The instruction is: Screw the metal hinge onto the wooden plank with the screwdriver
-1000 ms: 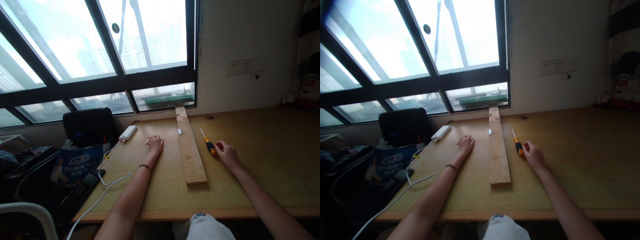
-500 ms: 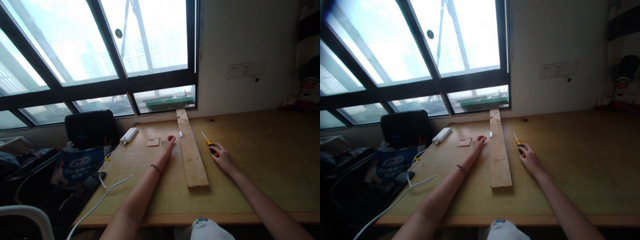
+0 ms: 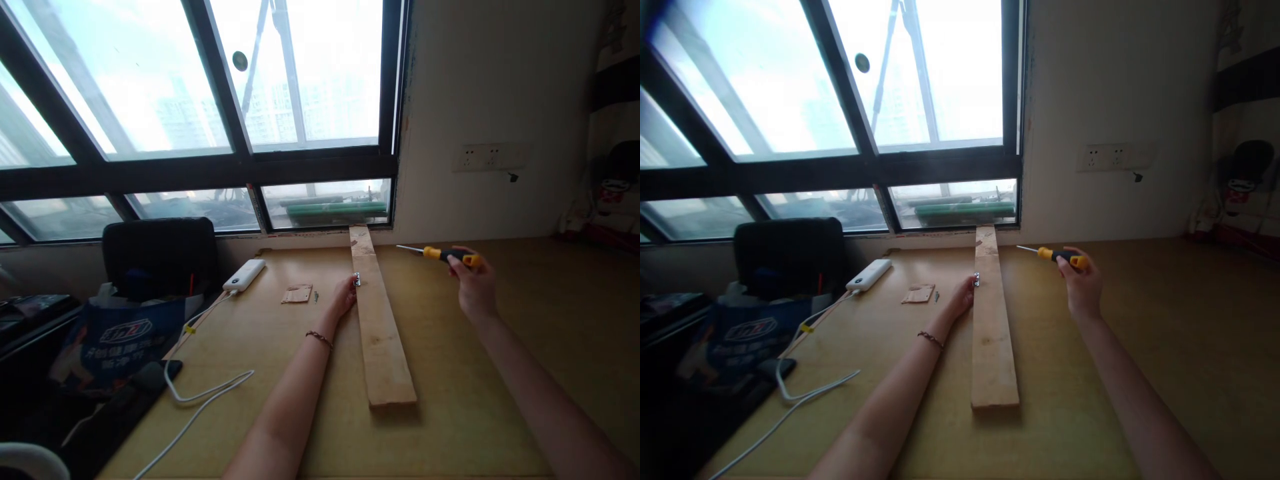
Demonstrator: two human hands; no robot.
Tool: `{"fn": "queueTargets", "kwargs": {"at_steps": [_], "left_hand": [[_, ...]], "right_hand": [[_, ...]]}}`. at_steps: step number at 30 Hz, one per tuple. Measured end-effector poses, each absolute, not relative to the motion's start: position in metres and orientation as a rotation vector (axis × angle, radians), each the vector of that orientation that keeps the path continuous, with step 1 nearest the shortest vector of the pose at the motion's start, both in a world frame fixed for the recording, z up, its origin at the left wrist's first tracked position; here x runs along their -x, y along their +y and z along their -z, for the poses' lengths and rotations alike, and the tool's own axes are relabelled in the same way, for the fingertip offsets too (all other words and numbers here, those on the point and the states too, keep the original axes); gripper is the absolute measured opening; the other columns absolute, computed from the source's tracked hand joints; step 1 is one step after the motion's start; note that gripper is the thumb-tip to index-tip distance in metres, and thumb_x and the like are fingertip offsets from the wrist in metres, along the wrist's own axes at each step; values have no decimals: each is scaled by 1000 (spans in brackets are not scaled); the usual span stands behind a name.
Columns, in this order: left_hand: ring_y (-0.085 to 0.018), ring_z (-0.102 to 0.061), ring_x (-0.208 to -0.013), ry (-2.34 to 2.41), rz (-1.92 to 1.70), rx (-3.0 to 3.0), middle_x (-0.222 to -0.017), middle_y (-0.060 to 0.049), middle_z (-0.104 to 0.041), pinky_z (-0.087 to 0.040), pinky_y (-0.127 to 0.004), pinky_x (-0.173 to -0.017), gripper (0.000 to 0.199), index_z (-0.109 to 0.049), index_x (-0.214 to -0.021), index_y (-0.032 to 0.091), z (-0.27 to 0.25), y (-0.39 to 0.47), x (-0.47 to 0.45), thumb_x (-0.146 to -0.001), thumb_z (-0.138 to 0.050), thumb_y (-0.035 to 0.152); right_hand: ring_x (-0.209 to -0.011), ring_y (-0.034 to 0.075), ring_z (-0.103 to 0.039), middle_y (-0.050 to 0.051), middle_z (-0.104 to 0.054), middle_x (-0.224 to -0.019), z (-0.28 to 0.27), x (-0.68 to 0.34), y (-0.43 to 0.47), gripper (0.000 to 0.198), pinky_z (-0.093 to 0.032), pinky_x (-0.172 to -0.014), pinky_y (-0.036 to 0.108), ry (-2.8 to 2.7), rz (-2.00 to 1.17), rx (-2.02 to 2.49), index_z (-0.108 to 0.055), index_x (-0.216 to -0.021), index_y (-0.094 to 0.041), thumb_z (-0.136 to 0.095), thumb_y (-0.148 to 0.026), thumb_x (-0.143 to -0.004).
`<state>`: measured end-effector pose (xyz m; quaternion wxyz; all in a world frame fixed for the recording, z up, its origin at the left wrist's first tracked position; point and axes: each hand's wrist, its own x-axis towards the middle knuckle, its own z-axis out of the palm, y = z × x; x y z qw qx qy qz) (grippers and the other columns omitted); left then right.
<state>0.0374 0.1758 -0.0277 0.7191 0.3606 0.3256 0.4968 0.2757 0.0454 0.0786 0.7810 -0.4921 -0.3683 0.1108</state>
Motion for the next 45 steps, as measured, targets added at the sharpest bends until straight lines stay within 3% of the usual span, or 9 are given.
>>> {"fn": "queueTargets", "kwargs": {"at_steps": [3,7,18,29,34,39,45], "left_hand": [[-19,-64,-74,710,-1030,-803,-76,-8,-66,-52,-32,-73,14,-57,-81,15,33,180,-38,-72,-59,26],[-20,-64,-76,733,-1011,-848,-77,-8,-66,-52,-32,-74,14,-57,-80,16,37,183,-38,-73,-57,28],[-20,-62,-70,749,-1049,-832,-66,-5,-61,-50,-34,-72,6,-55,-73,17,34,178,-39,-74,-57,23],[-23,-62,-76,819,-1049,-831,-63,-5,-60,-50,-35,-74,4,-56,-75,18,28,175,-41,-75,-56,21],[-21,-62,-75,785,-1047,-820,-65,-5,-60,-50,-34,-75,4,-55,-73,18,30,176,-40,-74,-56,22],[-18,-62,-71,693,-1032,-833,-69,-5,-62,-50,-33,-75,5,-56,-74,17,31,176,-40,-73,-57,22],[-19,-63,-74,690,-1032,-836,-72,-6,-64,-50,-33,-76,8,-58,-78,17,34,179,-41,-73,-57,23]], "right_hand": [[-42,10,-52,-2,-57,-56,-127,-257,77,27,-42,-40,20,-784,-216,1025,-61,-77,-15,-62,-40,-67],[-39,16,-56,1,-58,-50,-155,-219,104,32,-43,-35,24,-925,-198,1158,-59,-67,-16,-57,-48,-71],[-46,21,-61,6,-63,-57,-134,-195,128,36,-50,-39,30,-1191,-332,1273,-62,-76,-14,-59,-49,-70],[-58,23,-63,7,-61,-56,-130,-193,134,38,-51,-52,31,-1258,-164,1363,-58,-69,-15,-56,-53,-72],[-52,21,-60,6,-61,-62,-131,-186,129,44,-48,-50,31,-1375,-235,1342,-53,-87,-15,-54,-56,-73],[-60,20,-61,3,-61,-73,-124,-167,130,50,-49,-56,31,-1479,-203,1237,-40,-107,-18,-60,-47,-71],[-47,12,-57,1,-63,-83,-122,-160,131,40,-47,-43,24,-1577,-560,1089,-37,-97,-22,-62,-30,-67]]}}
